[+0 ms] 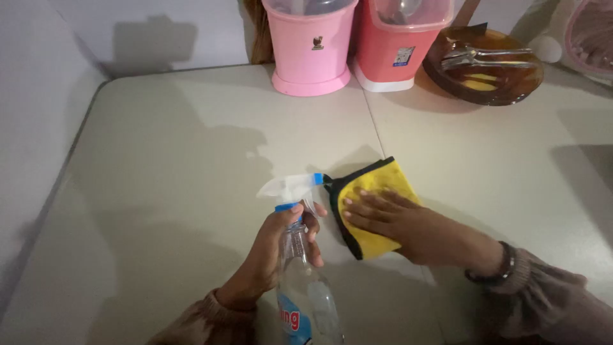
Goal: Wiping a white table surface using a yellow cloth while holding a spray bottle.
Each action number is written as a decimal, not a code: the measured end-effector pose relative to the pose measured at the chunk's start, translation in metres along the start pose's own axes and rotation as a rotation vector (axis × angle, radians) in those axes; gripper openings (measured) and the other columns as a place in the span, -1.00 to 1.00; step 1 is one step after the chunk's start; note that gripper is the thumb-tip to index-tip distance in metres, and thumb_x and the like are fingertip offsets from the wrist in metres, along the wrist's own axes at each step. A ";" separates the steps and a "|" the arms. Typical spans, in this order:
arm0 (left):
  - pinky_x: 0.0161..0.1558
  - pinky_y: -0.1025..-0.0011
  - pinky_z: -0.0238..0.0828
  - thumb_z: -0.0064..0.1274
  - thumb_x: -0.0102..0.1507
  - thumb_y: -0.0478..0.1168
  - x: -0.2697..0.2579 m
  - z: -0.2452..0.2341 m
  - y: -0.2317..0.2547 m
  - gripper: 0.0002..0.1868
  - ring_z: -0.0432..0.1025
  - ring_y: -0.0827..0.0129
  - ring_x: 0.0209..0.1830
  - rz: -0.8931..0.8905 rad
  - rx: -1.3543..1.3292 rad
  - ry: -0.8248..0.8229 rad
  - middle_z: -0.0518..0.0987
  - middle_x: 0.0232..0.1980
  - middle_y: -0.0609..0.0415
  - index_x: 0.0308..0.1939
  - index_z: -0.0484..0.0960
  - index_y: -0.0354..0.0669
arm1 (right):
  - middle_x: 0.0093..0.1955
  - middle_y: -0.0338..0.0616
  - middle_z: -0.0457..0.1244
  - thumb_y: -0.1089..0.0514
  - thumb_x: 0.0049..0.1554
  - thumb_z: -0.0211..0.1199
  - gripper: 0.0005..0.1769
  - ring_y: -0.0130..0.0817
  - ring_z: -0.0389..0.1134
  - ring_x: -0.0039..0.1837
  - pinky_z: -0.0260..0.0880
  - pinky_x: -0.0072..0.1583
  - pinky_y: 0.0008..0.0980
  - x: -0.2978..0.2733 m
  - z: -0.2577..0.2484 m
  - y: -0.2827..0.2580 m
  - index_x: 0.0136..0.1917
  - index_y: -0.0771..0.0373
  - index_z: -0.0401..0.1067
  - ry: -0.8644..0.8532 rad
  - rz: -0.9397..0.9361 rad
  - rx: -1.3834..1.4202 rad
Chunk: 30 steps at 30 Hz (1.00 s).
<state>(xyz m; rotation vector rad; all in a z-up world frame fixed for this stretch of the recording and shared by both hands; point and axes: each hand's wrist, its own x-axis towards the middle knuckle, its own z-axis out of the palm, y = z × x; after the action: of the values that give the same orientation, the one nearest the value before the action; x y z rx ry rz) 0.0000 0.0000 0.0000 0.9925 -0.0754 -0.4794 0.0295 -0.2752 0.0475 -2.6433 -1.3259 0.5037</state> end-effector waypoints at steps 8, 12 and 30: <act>-0.44 0.32 0.55 -0.11 0.33 0.12 0.000 -0.002 0.000 -0.43 0.52 0.27 -0.54 0.014 -0.011 -0.012 0.45 -0.38 0.08 0.07 0.54 -0.38 | 0.70 -0.31 -0.11 0.22 -0.04 0.33 0.06 -0.20 -0.23 0.67 -0.24 0.56 0.01 0.001 0.007 0.054 0.65 -0.06 -0.04 0.104 0.221 -0.320; -0.44 0.32 0.54 -0.11 0.31 0.12 0.001 -0.003 0.001 -0.43 0.52 0.27 -0.54 -0.010 -0.022 -0.011 0.45 -0.38 0.09 0.06 0.55 -0.37 | 0.61 -0.20 -0.04 0.05 -0.11 0.41 -0.04 -0.06 -0.19 0.66 -0.18 0.56 0.09 0.014 0.021 0.071 0.50 0.01 0.07 0.441 0.156 -0.356; -0.44 0.33 0.53 -0.07 0.33 0.12 -0.002 -0.016 0.000 -0.44 0.53 0.23 -0.53 0.011 -0.045 -0.002 0.46 -0.37 0.08 0.07 0.53 -0.36 | 0.67 -0.32 -0.04 0.52 -0.13 0.16 0.01 -0.05 -0.21 0.70 -0.16 0.58 -0.10 0.004 0.022 0.066 0.56 0.04 0.11 0.239 0.108 -0.266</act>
<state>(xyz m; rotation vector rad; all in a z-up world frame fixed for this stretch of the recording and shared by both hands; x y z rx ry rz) 0.0024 0.0137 -0.0090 0.9475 -0.0718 -0.4706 0.0739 -0.3124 0.0080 -2.8857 -1.2589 0.0180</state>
